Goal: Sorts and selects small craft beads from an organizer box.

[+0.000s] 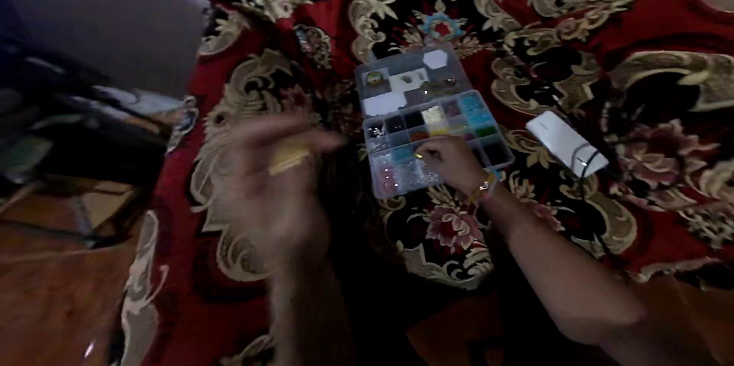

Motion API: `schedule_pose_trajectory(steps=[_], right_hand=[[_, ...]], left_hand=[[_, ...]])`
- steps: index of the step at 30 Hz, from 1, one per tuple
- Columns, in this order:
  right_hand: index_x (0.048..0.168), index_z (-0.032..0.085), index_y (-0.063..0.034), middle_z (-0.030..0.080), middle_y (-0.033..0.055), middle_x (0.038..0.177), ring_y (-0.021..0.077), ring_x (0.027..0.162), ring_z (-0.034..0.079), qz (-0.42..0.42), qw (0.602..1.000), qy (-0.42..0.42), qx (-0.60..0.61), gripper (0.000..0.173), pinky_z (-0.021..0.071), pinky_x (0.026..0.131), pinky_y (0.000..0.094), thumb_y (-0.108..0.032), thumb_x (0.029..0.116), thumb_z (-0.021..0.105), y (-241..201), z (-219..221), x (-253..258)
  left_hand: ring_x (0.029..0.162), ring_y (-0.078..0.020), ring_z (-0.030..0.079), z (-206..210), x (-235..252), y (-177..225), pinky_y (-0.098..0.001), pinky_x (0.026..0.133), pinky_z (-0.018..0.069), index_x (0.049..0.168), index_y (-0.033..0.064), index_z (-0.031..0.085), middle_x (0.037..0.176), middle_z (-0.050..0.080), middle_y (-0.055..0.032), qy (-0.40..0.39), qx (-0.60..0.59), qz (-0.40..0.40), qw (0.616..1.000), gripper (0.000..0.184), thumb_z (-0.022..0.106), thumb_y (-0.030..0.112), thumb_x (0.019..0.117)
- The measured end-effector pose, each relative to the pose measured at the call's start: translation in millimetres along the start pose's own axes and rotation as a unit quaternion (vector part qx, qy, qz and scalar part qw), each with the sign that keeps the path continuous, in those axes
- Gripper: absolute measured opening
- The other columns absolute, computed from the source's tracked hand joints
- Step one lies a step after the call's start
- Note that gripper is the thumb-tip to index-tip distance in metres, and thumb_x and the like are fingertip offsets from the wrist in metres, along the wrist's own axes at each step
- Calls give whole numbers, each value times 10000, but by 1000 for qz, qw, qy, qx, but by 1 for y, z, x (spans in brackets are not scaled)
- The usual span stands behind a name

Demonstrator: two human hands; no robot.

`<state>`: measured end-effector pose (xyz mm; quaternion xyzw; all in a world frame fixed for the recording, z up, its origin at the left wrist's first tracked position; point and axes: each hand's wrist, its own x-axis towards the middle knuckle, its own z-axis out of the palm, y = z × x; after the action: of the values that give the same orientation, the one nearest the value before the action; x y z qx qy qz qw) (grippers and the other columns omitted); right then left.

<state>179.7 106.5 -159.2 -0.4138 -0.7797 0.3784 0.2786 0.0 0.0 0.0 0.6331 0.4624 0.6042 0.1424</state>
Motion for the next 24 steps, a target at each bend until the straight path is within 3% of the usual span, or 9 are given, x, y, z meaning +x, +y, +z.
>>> schedule_pose_trajectory(steps=[2, 3, 4, 6, 9, 16, 24], right_hand=[[1043, 759, 7, 715, 170, 1058, 252, 863, 704, 20, 999, 13, 26, 150, 596, 815, 431, -83, 978, 658, -1, 0, -1], [1030, 759, 5, 713, 157, 1046, 223, 836, 703, 22, 998, 30, 42, 139, 604, 794, 403, -85, 976, 667, 0, 1, -2], [1003, 760, -4, 716, 133, 1018, 187, 817, 697, 19, 997, 53, 57, 124, 604, 782, 370, -86, 969, 675, 2, 2, -2], [975, 763, -13, 721, 96, 956, 136, 789, 686, 18, 992, 87, 86, 115, 593, 755, 320, -87, 961, 676, 5, 2, -2], [1012, 742, -16, 719, 62, 873, 80, 701, 689, 52, 985, 95, 137, 116, 608, 689, 252, -105, 982, 673, 4, 2, -4], [1014, 750, -27, 707, 28, 784, 55, 627, 652, 47, 982, 110, 145, 112, 578, 624, 225, -107, 971, 684, 6, 4, -6], [1016, 736, 0, 691, 12, 757, 47, 598, 623, 109, 961, 93, 236, 119, 557, 597, 208, -52, 1000, 630, -1, 2, -5]], left_hand=[[883, -91, 681, 13, -24, -61, -294, 801, 580, 1088, 46, 688, 1001, 713, -20, -61, 128, -68, 987, 161, 622, 155, 990], [909, -178, 694, 21, -34, -84, -390, 829, 581, 1065, 7, 714, 1011, 723, -93, -104, 190, -94, 972, 146, 660, 87, 955], [963, -246, 688, 28, -43, -104, -482, 875, 554, 1030, 21, 745, 1027, 727, -114, -135, 221, -107, 960, 127, 707, 82, 926], [1072, -300, 661, 40, -58, -132, -584, 943, 487, 967, 79, 774, 1083, 730, -91, -166, 241, -110, 950, 93, 751, 139, 899], [1205, -354, 590, 48, -72, -145, -625, 997, 409, 918, 102, 795, 1227, 691, -107, -198, 285, -104, 932, 86, 769, 179, 891], [1320, -385, 515, 54, -73, -144, -653, 1059, 345, 880, 111, 804, 1326, 642, -147, -237, 326, -79, 912, 31, 793, 133, 861], [1430, -413, 403, 58, -74, -145, -698, 1161, 177, 909, 85, 806, 1430, 583, -154, -267, 326, -112, 900, 123, 786, 204, 883]])
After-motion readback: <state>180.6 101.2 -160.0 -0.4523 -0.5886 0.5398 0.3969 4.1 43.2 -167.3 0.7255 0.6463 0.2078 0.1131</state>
